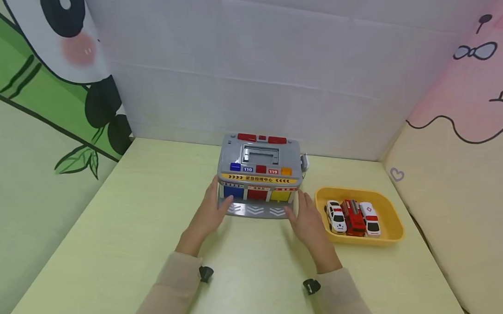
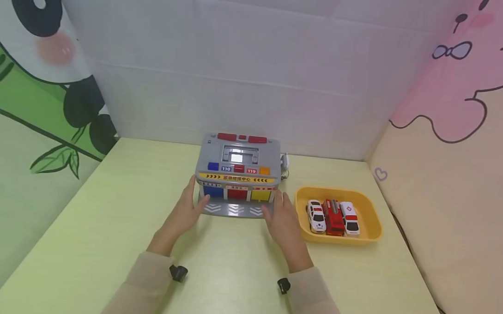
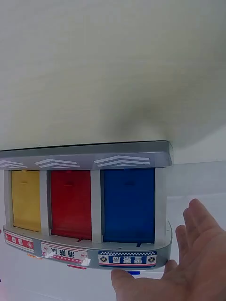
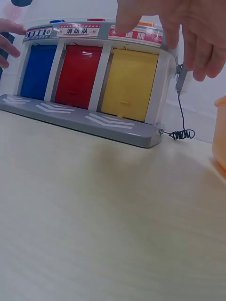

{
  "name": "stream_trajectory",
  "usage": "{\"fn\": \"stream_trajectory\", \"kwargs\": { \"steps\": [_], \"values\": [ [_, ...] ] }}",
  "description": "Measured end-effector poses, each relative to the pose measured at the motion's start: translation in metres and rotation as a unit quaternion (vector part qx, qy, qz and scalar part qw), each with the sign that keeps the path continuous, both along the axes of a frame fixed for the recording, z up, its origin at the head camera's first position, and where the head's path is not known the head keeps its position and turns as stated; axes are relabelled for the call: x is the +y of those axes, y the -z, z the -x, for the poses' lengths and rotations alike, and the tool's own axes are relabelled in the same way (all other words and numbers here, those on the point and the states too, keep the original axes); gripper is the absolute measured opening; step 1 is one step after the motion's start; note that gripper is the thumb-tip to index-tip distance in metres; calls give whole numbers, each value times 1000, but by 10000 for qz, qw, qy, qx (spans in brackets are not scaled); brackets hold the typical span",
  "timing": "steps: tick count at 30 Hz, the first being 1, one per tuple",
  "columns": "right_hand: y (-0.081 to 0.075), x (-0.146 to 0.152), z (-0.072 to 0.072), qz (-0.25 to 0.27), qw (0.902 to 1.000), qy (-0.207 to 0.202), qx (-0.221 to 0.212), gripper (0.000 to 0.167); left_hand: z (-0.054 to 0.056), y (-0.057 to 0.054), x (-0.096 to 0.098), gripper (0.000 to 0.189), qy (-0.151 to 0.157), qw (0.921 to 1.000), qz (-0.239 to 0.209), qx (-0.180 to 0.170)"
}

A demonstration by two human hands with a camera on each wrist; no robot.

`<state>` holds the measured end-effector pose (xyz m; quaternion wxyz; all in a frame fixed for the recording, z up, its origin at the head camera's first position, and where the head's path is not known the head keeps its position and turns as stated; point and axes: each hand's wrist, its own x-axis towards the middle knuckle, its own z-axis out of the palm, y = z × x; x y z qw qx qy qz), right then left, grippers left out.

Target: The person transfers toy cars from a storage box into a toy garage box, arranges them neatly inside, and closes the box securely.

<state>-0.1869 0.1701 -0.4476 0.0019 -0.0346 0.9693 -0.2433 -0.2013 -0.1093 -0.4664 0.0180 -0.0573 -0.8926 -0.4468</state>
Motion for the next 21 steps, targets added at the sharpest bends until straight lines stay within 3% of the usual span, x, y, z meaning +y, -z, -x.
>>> {"fn": "stream_trajectory", "kwargs": {
  "steps": [8, 16, 21],
  "values": [
    [-8, 1, 4, 172, 9998, 42, -33, 76, 11, -6, 2, 80, -87, 9999, -131, -57],
    [-15, 1, 11, 410, 9989, 129, 164, 76, 25, -10, 3, 74, -112, 9988, -349, 338],
    [-18, 1, 16, 620, 9978, 126, 178, 74, 31, -10, 3, 74, -99, 9988, -350, 325]
  ]
}}
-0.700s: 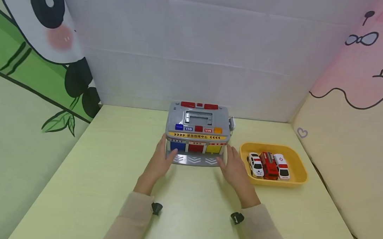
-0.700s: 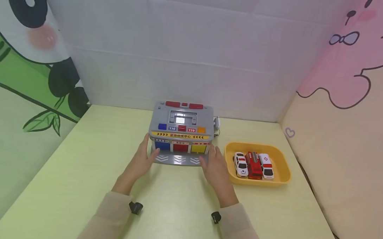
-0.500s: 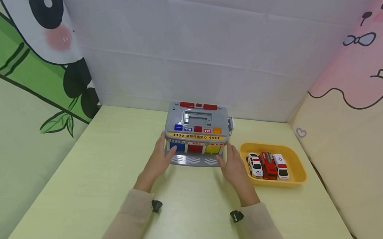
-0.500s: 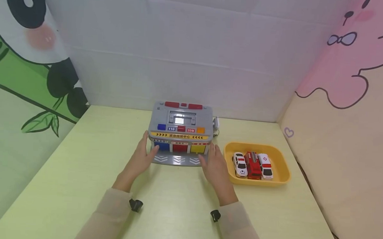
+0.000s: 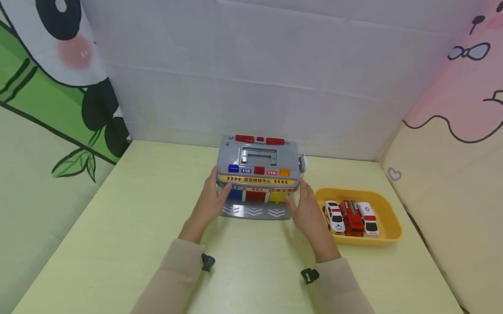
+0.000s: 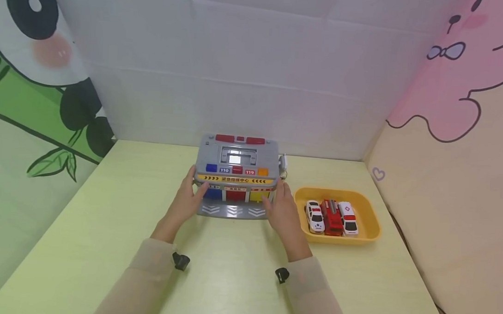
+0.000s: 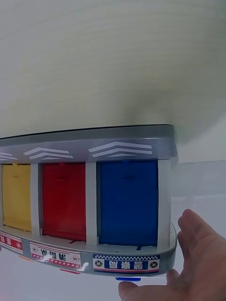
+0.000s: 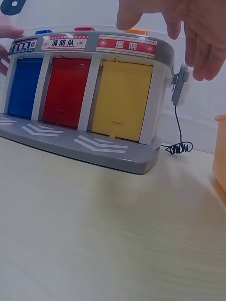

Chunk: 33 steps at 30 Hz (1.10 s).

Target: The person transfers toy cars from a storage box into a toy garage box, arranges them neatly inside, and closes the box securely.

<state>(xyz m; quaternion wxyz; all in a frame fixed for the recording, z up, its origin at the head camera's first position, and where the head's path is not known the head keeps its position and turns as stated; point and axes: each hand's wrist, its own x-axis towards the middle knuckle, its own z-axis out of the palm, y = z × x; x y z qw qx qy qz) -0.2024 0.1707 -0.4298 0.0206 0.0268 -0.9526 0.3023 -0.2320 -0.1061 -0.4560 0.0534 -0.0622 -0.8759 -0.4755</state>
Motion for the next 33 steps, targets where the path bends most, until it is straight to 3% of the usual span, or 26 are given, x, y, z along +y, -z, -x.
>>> {"fn": "stream_trajectory", "kwargs": {
  "steps": [18, 33],
  "values": [
    [7, -2, 21, 1321, 9912, -13, -113, 77, 17, 0, 2, 73, -110, 9993, -191, -317],
    [7, -6, 39, 2088, 9779, 90, -97, 63, 21, -3, 3, 67, -224, 9967, -660, -409]
  ]
}}
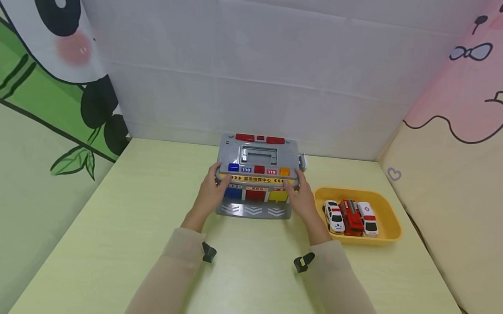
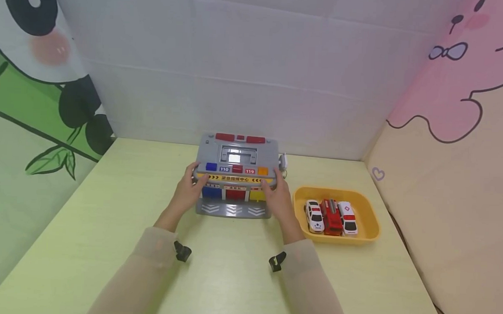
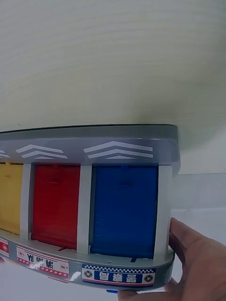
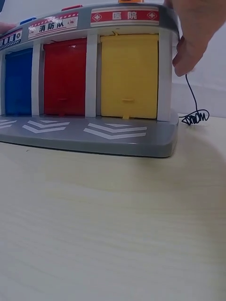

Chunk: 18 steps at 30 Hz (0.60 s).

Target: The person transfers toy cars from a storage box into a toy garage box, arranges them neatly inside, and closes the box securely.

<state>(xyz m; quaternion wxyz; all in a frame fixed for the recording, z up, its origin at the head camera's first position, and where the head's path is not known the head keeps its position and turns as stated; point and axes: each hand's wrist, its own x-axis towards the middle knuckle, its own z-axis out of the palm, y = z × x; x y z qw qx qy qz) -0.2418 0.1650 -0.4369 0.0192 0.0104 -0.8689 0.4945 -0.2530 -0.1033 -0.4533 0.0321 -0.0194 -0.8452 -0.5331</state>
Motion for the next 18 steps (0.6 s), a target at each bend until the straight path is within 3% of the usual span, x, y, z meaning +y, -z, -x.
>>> {"fn": "stream_trajectory", "kwargs": {
  "steps": [6, 18],
  "values": [
    [-1, -1, 3, 239, 9996, 151, -36, 60, 1, -1, 0, 65, -16, 10000, -40, -7],
    [-13, -4, 12, 457, 9962, 464, -578, 55, 5, -7, -5, 60, 12, 9996, -56, -261]
  ]
}}
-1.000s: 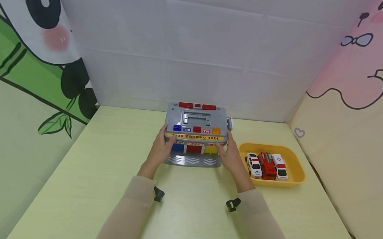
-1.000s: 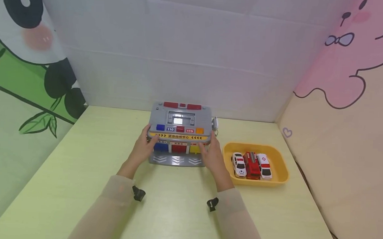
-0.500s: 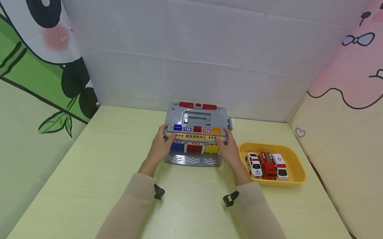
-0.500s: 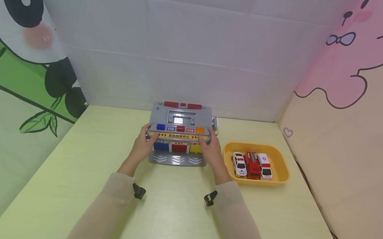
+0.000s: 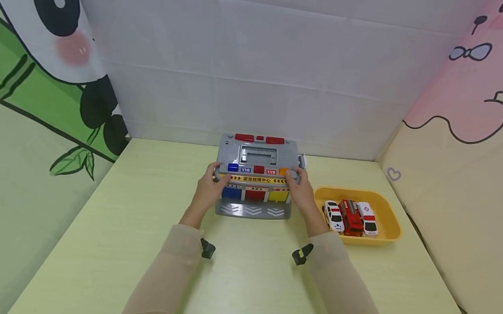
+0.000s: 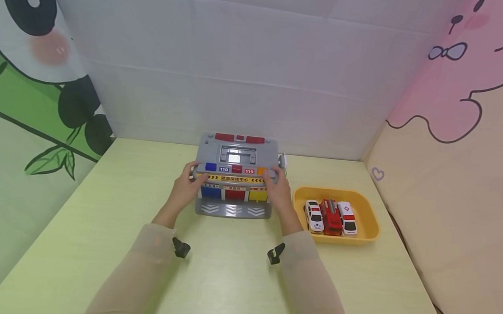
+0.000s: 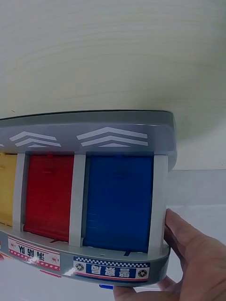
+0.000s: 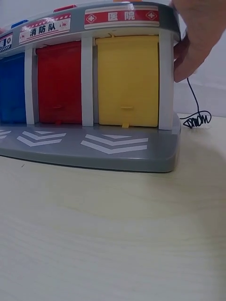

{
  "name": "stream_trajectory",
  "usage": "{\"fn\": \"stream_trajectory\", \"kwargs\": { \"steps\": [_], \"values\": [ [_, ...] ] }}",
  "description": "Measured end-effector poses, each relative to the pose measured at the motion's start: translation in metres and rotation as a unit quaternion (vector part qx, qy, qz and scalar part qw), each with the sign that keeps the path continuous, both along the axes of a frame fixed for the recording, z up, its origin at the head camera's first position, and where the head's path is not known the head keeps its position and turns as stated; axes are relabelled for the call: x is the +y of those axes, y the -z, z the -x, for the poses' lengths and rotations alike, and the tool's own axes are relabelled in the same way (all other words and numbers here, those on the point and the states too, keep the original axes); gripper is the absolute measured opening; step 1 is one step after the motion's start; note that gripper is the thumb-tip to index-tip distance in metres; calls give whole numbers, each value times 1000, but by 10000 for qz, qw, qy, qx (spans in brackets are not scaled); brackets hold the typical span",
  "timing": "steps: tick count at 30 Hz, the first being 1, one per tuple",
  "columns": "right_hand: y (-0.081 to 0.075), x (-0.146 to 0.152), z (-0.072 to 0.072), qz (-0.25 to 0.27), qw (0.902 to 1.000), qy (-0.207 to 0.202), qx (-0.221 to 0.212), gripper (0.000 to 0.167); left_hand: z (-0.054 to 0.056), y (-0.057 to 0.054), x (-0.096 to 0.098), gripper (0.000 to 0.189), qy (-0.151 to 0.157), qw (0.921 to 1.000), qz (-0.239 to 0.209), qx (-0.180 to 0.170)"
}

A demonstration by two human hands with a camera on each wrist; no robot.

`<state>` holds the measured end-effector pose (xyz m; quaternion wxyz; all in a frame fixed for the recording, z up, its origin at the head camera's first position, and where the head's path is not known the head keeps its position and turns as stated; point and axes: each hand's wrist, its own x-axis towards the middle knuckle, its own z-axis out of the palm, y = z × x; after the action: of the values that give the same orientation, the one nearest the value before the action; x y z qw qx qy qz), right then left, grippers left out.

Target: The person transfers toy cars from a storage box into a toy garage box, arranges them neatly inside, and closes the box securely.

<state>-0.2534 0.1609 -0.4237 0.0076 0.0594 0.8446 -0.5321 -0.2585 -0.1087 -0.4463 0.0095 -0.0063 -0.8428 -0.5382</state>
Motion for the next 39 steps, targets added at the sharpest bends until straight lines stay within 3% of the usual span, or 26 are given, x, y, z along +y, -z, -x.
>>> {"fn": "stream_trajectory", "kwargs": {
  "steps": [4, 18, 31, 39],
  "values": [
    [1, 2, 3, 27, 10000, -35, -58, 52, 0, 0, -1, 59, 1, 10000, 20, -26],
    [-7, 2, 7, 1022, 9939, -96, -402, 47, 1, -2, -1, 56, -193, 9998, -84, 36],
    [-4, 6, 10, 1371, 9890, 94, -539, 49, 1, -6, 2, 54, -282, 9989, -341, -173],
    [-4, 13, 2, 1502, 9875, -130, -467, 48, -3, -4, 4, 55, -320, 9981, -436, -295]
  ]
}}
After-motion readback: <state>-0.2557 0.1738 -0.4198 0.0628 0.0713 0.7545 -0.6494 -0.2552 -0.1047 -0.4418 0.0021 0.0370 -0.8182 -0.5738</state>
